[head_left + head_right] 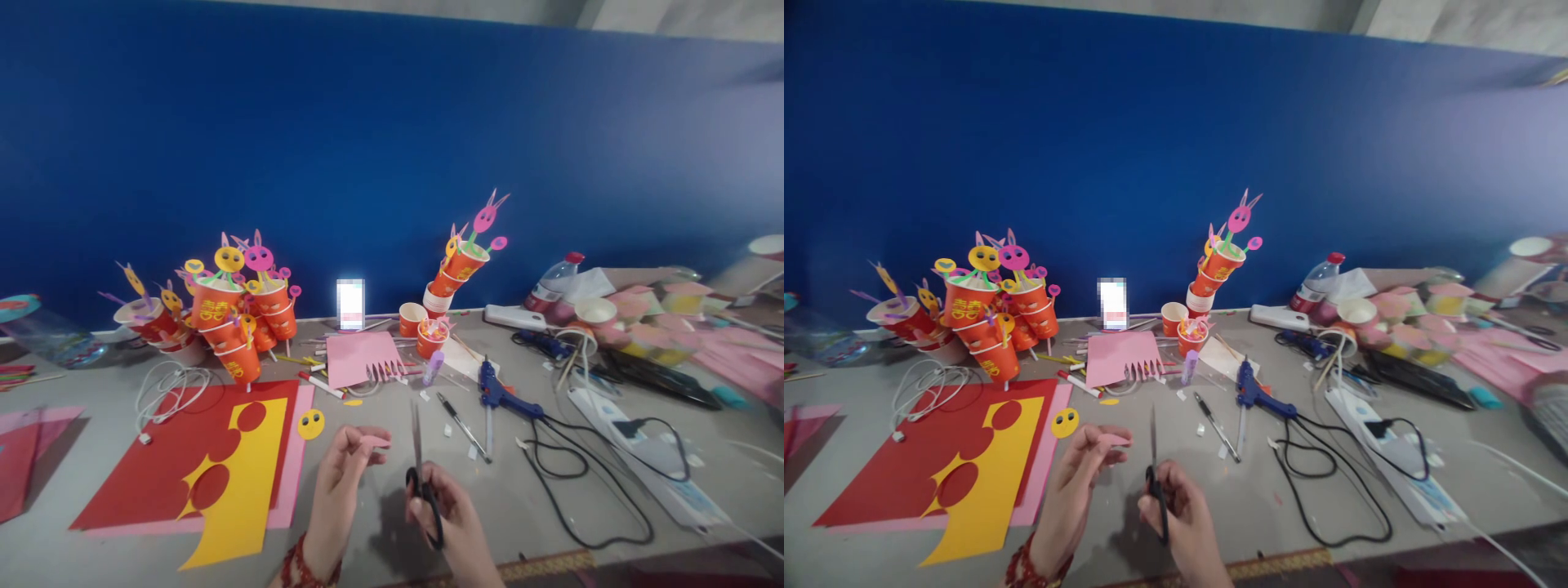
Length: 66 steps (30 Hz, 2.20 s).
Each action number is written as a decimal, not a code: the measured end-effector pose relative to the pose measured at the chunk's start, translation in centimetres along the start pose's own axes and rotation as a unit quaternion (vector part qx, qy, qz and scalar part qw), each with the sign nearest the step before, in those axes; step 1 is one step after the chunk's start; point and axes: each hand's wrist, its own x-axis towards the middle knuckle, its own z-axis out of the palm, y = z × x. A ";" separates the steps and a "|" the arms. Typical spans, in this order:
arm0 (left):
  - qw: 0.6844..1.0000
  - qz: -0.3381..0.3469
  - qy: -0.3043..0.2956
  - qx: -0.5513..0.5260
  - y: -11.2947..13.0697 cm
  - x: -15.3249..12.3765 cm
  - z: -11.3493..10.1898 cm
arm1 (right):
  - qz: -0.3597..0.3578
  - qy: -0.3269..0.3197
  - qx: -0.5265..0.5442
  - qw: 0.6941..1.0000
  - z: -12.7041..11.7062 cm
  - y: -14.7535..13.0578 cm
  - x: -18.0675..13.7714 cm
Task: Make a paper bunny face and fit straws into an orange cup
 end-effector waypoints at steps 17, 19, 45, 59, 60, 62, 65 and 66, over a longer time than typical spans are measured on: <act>0.996 0.014 -0.049 0.071 -2.9 -1.5 -1.6 | -0.034 -0.010 -0.123 0.992 0.0 -2.0 4.2; 0.975 0.049 -0.064 0.208 -2.2 -1.0 -3.5 | -0.012 -0.082 -0.272 0.959 -1.8 -2.8 4.8; 0.674 0.158 -0.301 0.656 -0.2 4.4 -5.9 | -0.068 -0.094 -0.563 0.818 -4.8 -1.9 6.4; 0.664 0.186 -0.309 0.655 -1.1 4.5 -6.5 | -0.065 -0.158 -0.565 0.807 -4.0 -1.6 6.6; 0.665 0.190 -0.309 0.653 -1.1 4.5 -6.6 | -0.064 -0.161 -0.563 0.808 -4.0 -1.6 6.5; 0.665 0.196 -0.311 0.650 -1.3 4.6 -6.7 | -0.062 -0.165 -0.557 0.812 -3.9 -1.6 6.5; 0.667 0.203 -0.314 0.644 -1.3 4.8 -6.9 | -0.058 -0.165 -0.543 0.821 -4.0 -1.7 6.6; 0.667 0.206 -0.317 0.642 -1.3 4.9 -7.0 | -0.056 -0.164 -0.540 0.823 -4.0 -1.8 6.6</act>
